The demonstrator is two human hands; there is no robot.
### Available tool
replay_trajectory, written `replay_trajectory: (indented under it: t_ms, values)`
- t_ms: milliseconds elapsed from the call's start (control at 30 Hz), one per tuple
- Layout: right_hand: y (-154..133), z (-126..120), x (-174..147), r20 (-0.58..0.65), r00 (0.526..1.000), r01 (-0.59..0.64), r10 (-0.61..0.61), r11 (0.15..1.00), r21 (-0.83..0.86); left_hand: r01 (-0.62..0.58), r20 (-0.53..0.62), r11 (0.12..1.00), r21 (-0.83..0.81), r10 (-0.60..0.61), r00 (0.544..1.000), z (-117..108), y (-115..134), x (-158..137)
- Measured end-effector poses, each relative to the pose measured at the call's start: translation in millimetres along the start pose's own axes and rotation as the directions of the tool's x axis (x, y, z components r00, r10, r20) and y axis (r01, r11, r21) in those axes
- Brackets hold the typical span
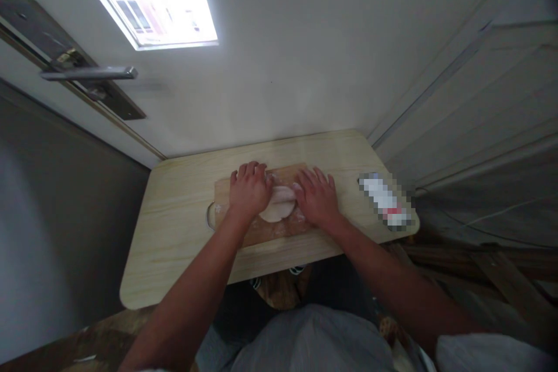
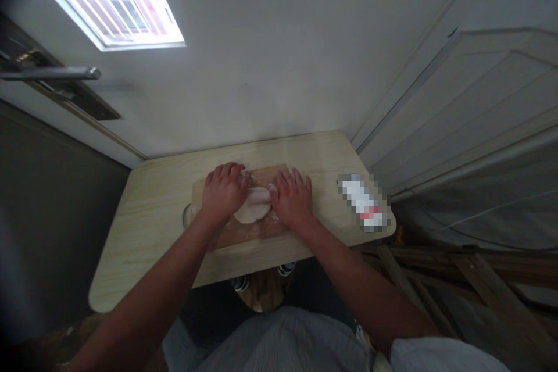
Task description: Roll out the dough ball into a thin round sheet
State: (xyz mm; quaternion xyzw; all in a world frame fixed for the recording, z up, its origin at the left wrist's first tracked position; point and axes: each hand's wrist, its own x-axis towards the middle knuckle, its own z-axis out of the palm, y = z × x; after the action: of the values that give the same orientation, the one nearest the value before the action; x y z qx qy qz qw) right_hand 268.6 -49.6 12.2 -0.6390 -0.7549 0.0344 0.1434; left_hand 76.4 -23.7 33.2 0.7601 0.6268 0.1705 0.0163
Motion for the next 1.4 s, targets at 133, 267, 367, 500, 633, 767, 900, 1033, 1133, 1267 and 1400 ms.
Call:
replay_trajectory:
  t_ms: [133,267,367,500,633,767,900,1033,1133,1267,1400]
  values:
    - [2,1,-32,-0.046,0.999,0.030,-0.029,0.999,0.024,0.033,0.002,0.999,0.031,-0.033,0.999,-6,13,-31]
    - [3,3,-58,-0.093,0.994,0.052,-0.049,0.998,0.027,0.061,-0.001,0.998,0.033,-0.061,0.998,-11,23,-62]
    - [3,2,-66,-0.101,0.993,0.056,-0.053,0.998,0.027,0.067,-0.006,0.998,0.011,-0.067,0.998,-12,27,-77]
    - [0,-3,-54,-0.080,0.995,0.058,-0.055,0.998,0.026,0.079,-0.027,0.997,-0.018,-0.079,0.996,-9,25,-80]
    - [-8,-6,-29,-0.055,0.998,0.036,-0.035,0.999,0.026,0.076,-0.046,0.997,-0.017,-0.077,0.996,-6,17,-67]
    - [-15,-4,-3,-0.036,0.999,0.024,-0.023,1.000,0.009,0.095,-0.051,0.995,0.014,-0.094,0.994,-3,7,-48]
    - [-19,0,20,-0.011,1.000,0.007,-0.007,1.000,-0.009,0.108,-0.020,0.994,0.024,-0.107,0.994,0,-4,-27]
    - [-23,2,36,0.010,1.000,-0.011,0.011,1.000,-0.026,0.122,0.001,0.992,0.023,-0.122,0.992,3,-13,-13]
    - [-23,0,33,0.014,1.000,-0.012,0.012,0.999,-0.034,0.129,-0.003,0.991,0.027,-0.129,0.992,1,-10,-16]
    - [-17,-4,6,0.003,0.999,0.033,-0.033,0.999,-0.014,0.100,-0.038,0.995,0.026,-0.099,0.994,-6,6,-46]
    - [-6,-7,-33,-0.030,0.996,0.085,-0.086,0.996,-0.009,0.095,-0.055,0.995,-0.009,-0.095,0.994,-6,24,-87]
